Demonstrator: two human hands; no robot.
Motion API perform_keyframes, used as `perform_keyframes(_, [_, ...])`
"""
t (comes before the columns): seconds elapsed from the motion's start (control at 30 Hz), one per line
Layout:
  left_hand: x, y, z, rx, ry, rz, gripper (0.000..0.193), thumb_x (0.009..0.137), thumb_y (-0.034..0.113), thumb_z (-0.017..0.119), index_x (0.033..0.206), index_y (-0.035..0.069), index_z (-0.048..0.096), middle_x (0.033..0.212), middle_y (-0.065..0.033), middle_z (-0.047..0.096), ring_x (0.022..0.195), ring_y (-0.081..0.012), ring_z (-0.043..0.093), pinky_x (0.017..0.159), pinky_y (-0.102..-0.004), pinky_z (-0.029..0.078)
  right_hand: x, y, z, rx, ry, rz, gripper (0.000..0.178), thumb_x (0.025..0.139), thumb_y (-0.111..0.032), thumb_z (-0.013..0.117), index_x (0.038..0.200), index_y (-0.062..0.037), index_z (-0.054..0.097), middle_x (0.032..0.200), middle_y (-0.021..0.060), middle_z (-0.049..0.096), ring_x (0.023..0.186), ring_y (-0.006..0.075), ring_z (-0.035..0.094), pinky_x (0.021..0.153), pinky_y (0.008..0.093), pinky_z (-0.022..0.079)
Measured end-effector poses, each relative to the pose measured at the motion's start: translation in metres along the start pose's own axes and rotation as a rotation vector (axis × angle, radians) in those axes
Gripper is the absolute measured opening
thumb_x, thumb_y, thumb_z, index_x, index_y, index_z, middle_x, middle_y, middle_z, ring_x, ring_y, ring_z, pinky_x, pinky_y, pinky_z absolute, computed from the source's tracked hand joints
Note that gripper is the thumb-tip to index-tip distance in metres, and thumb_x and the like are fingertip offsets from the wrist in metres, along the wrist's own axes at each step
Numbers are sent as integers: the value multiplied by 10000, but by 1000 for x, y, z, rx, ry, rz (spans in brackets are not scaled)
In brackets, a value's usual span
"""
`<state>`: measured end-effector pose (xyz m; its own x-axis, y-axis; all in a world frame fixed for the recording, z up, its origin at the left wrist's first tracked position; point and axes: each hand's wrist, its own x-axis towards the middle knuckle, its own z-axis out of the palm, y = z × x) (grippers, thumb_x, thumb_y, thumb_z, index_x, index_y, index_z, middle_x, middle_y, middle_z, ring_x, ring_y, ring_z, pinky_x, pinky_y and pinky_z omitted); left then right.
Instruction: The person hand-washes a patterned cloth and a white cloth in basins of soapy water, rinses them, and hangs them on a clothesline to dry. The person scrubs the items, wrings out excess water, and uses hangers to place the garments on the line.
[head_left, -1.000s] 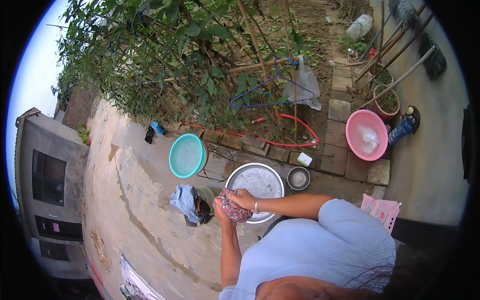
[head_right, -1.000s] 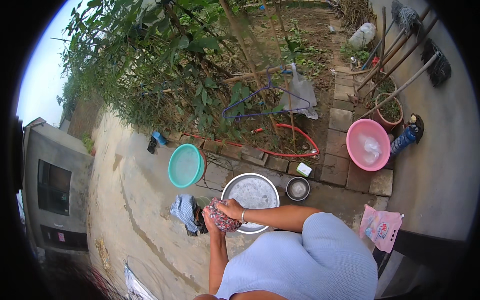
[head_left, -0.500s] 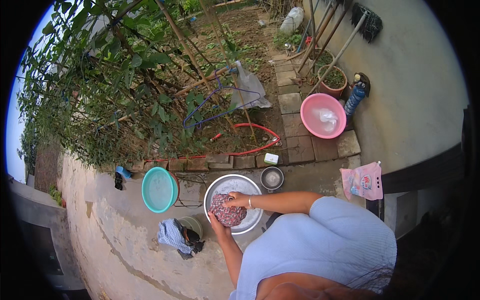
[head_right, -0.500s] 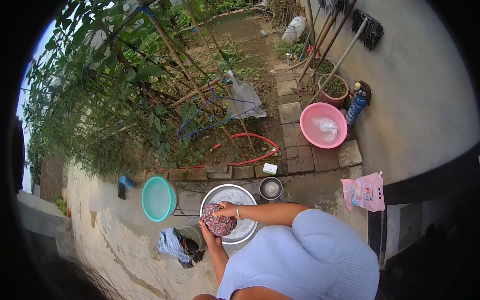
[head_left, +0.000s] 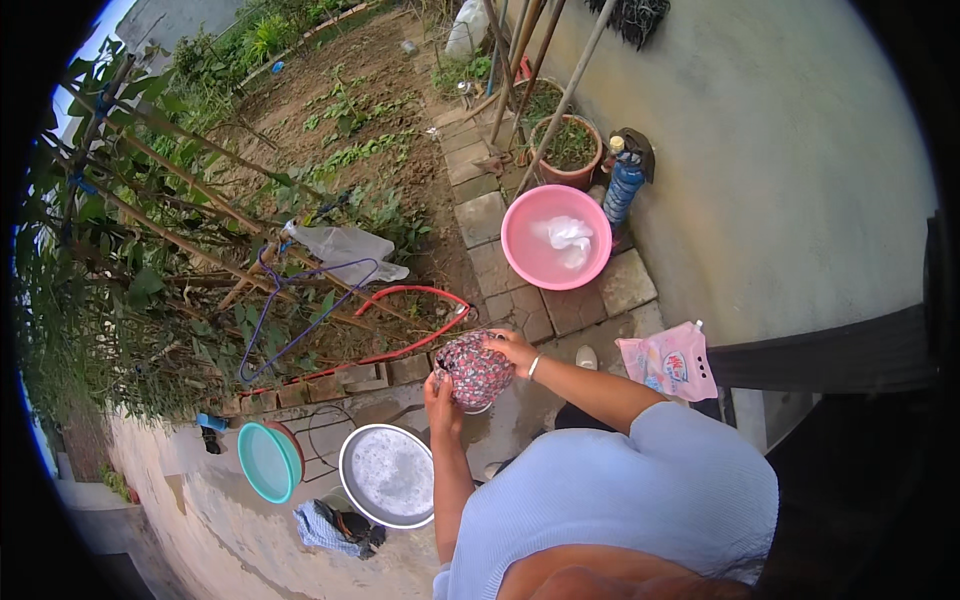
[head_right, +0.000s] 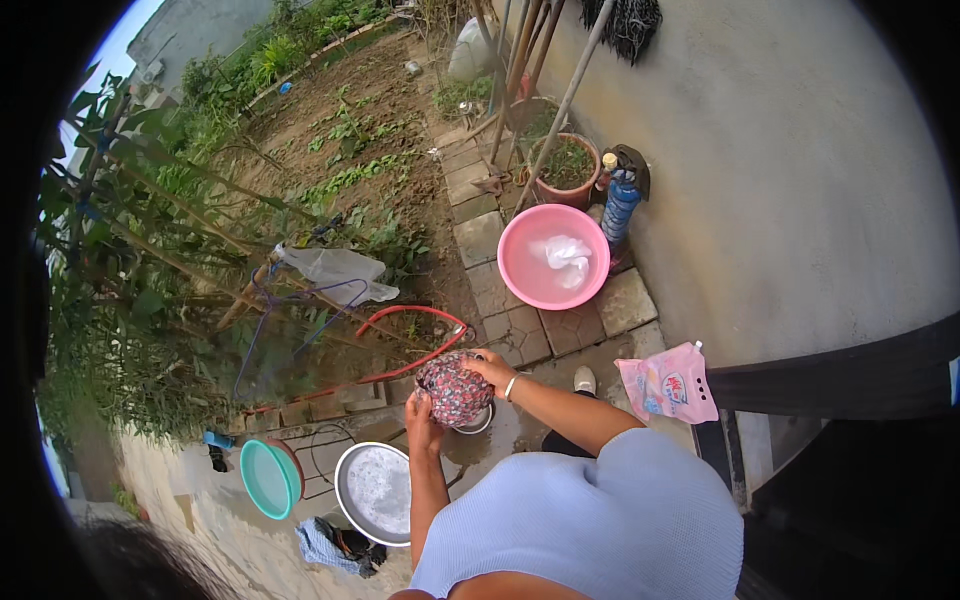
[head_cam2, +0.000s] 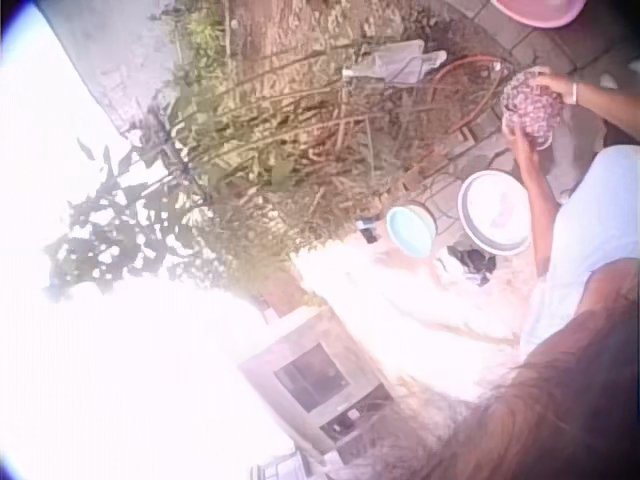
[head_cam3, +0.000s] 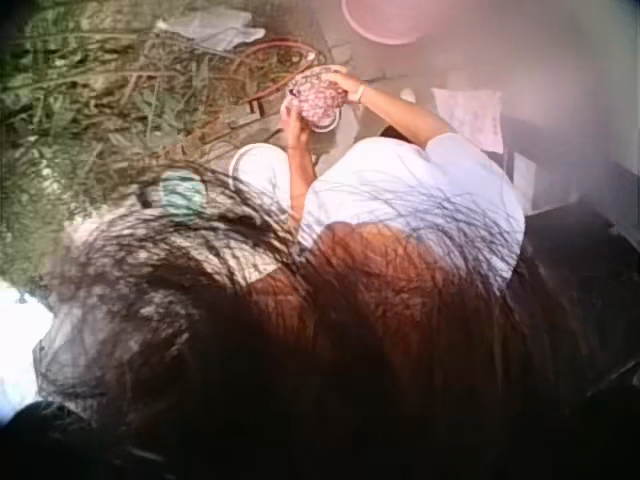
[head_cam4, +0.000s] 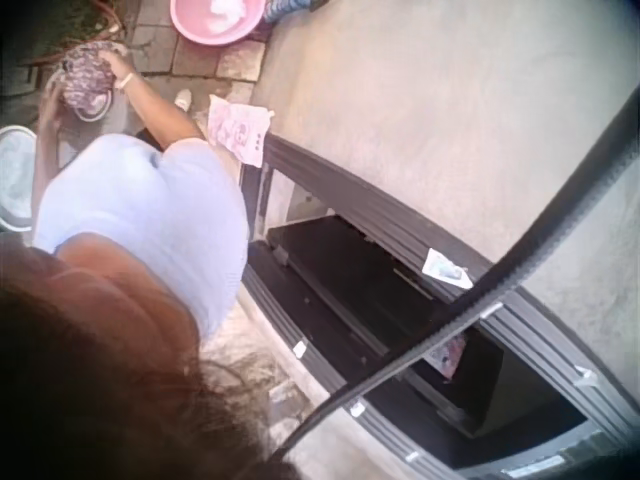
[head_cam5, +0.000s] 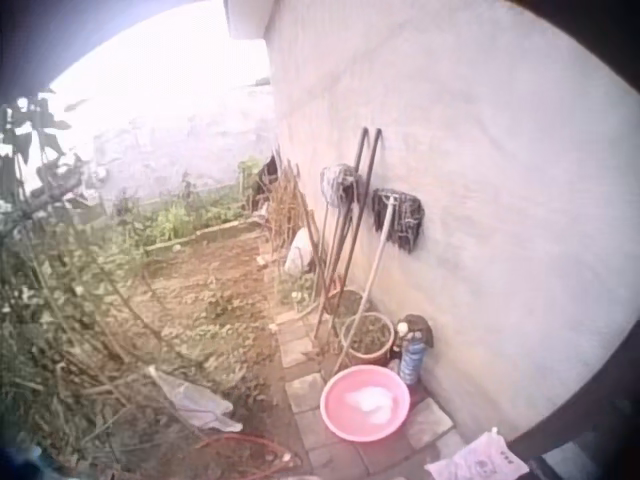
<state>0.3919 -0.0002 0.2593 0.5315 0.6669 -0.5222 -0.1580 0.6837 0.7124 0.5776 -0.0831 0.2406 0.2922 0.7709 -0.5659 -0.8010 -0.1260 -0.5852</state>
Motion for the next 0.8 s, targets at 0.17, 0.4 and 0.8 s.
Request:
perform_keyframes(0.17, [120, -70, 120, 50, -51, -156, 156, 835, 96, 638, 880, 117, 491, 827, -6, 569, 759, -155, 575, 694, -369, 520, 50, -98, -137, 47, 221, -92, 512, 776, -152, 683, 1216, -8, 464, 887, 75, 609, 788, 140, 598, 676, 303, 504])
perform_keyframes(0.4, [274, -153, 238, 434, -61, -403, 148, 821, 142, 652, 873, 151, 514, 829, 24, 598, 733, -147, 585, 600, -389, 513, 109, -200, -280, 186, 292, -59, 162, 818, -103, 635, 960, -41, 589, 882, 42, 638, 810, 147, 628, 704, 315, 519])
perform_keyframes(0.8, [510, -312, 230, 596, -148, -303, 278, 800, 58, 661, 1068, 73, 590, 834, -12, 578, 673, -106, 565, 553, -239, 466, 284, -162, -444, -112, 816, -329, 71, 812, -47, 637, 866, -27, 596, 772, 5, 581, 665, 85, 541, 589, 259, 457])
